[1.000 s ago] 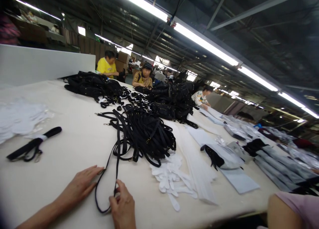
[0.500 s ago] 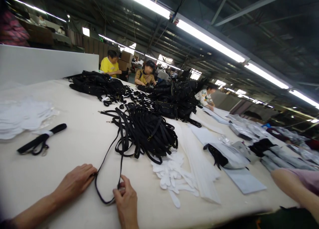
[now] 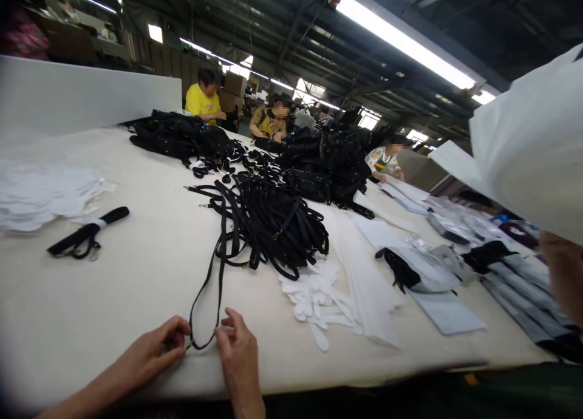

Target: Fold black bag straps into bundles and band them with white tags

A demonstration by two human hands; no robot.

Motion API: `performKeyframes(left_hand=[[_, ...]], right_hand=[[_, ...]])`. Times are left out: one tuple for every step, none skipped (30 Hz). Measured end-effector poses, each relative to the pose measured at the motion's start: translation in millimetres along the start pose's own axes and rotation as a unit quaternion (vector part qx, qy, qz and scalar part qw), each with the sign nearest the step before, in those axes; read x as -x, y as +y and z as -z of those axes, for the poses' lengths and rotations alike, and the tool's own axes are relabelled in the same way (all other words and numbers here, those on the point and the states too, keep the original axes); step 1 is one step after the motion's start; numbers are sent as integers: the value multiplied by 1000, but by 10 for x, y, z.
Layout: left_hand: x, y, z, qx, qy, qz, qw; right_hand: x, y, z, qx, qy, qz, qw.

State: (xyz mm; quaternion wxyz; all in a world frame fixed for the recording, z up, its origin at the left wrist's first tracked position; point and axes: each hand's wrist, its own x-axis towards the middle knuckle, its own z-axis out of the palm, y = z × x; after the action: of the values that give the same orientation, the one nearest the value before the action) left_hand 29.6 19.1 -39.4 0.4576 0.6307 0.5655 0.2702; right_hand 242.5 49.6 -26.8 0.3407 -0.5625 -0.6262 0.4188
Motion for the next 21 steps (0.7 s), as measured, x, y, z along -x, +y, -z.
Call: performKeyframes(left_hand=[[0, 23, -31, 2, -6, -7, 1000], [-4, 47, -65, 4, -12, -13, 1000], [-13, 71, -97, 7, -19, -17, 1000], [-25, 93, -126, 14, -28, -20, 999], [-38, 112, -147, 25, -39, -24, 999], [-51, 128, -162, 41, -50, -29, 998], [-61, 141, -168, 59, -60, -35, 996], [-66, 153, -169, 78, -69, -41, 994], [-66, 165, -165, 96, -78, -49, 991], [-60, 178, -161, 113, -86, -56, 988], [-49, 193, -158, 128, -94, -64, 985], [-36, 209, -156, 138, -104, -72, 982], [-22, 227, -157, 140, -114, -82, 980], [-9, 246, -157, 135, -121, -92, 979], [1, 266, -156, 125, -126, -100, 979], [9, 286, -150, 114, -130, -108, 979], [15, 306, -139, 104, -134, -113, 979], [17, 326, -120, 97, -138, -115, 979], [18, 343, -96, 91, -141, -115, 979], [16, 358, -67, 84, -144, -113, 979], [12, 366, -36, 75, -144, -110, 981]], right_hand=[[45, -4, 16, 8, 3, 4, 1000], [93, -8, 18, 13, 1, 10, 1000], [141, -9, 4, 17, -5, 17, 1000], [188, -3, -21, 20, -15, 27, 999], [232, 13, -56, 25, -25, 39, 999], [271, 41, -95, 30, -31, 54, 998], [303, 79, -134, 37, -33, 70, 996], [327, 126, -168, 44, -34, 85, 995], [343, 178, -197, 49, -35, 98, 993], [350, 232, -217, 52, -38, 107, 992], [352, 284, -231, 57, -42, 114, 991], [349, 331, -240, 63, -45, 119, 990], [344, 372, -245, 72, -43, 124, 989], [339, 404, -248, 81, -38, 129, 988], [335, 428, -252, 89, -30, 134, 987], [332, 444, -256, 95, -23, 141, 985], [331, 452, -259, 100, -20, 147, 984], [333, 451, -262, 104, -19, 155, 982], [336, 443, -263, 106, -20, 162, 981], [339, 428, -261, 107, -19, 166, 980], [342, 405, -256, 107, -19, 168, 980]])
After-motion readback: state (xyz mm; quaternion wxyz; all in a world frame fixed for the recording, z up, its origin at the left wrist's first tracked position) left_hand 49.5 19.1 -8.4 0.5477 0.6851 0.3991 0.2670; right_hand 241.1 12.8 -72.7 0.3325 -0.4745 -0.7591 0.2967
